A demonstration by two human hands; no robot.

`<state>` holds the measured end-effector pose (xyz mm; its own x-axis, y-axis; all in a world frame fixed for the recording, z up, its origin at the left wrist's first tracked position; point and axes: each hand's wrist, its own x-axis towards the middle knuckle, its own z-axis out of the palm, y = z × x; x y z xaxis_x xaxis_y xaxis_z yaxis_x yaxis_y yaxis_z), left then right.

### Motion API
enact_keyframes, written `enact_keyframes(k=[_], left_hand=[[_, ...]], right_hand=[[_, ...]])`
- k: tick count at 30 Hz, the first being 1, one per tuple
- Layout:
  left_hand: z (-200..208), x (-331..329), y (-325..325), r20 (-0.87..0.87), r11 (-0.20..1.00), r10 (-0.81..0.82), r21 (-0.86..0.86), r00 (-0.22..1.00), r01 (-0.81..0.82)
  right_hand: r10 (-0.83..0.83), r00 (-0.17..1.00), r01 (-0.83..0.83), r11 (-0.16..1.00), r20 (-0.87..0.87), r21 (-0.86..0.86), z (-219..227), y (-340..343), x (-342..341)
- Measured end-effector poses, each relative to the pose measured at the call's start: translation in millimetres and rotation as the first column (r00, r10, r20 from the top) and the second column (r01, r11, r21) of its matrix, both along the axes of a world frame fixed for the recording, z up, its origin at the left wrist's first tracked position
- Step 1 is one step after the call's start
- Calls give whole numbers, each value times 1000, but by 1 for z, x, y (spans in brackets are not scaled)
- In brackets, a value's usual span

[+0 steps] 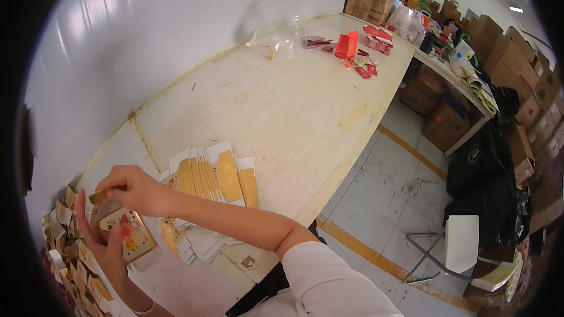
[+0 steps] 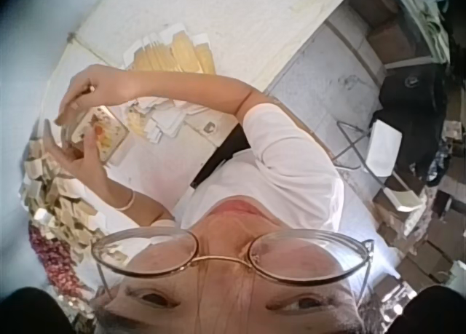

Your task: The person repeatedly picks up flat white paper pieces and inserts them into small gold-colored boxes with a fruit design, then places the assembled boxes on the table. The process is repeated continuously throughout the clip.

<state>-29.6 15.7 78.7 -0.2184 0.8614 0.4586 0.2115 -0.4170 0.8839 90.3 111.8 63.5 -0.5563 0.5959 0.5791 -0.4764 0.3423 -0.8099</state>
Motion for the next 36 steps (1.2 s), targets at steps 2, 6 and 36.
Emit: enact_keyframes(k=[2,6,36], left_hand=[[-2,-9,2,7,999,30,-10,1000,-30],[-4,-17,1,26,1000,28,1,999,-28],[1,-174,-12,-564,38,622,714,-543,-699]], right_hand=[[-46,997,37,992,67,124,5,-5,2],[69,995,-78,990,71,122,10,-4,6],[-479,878,462,849,5,255,12,0,14]])
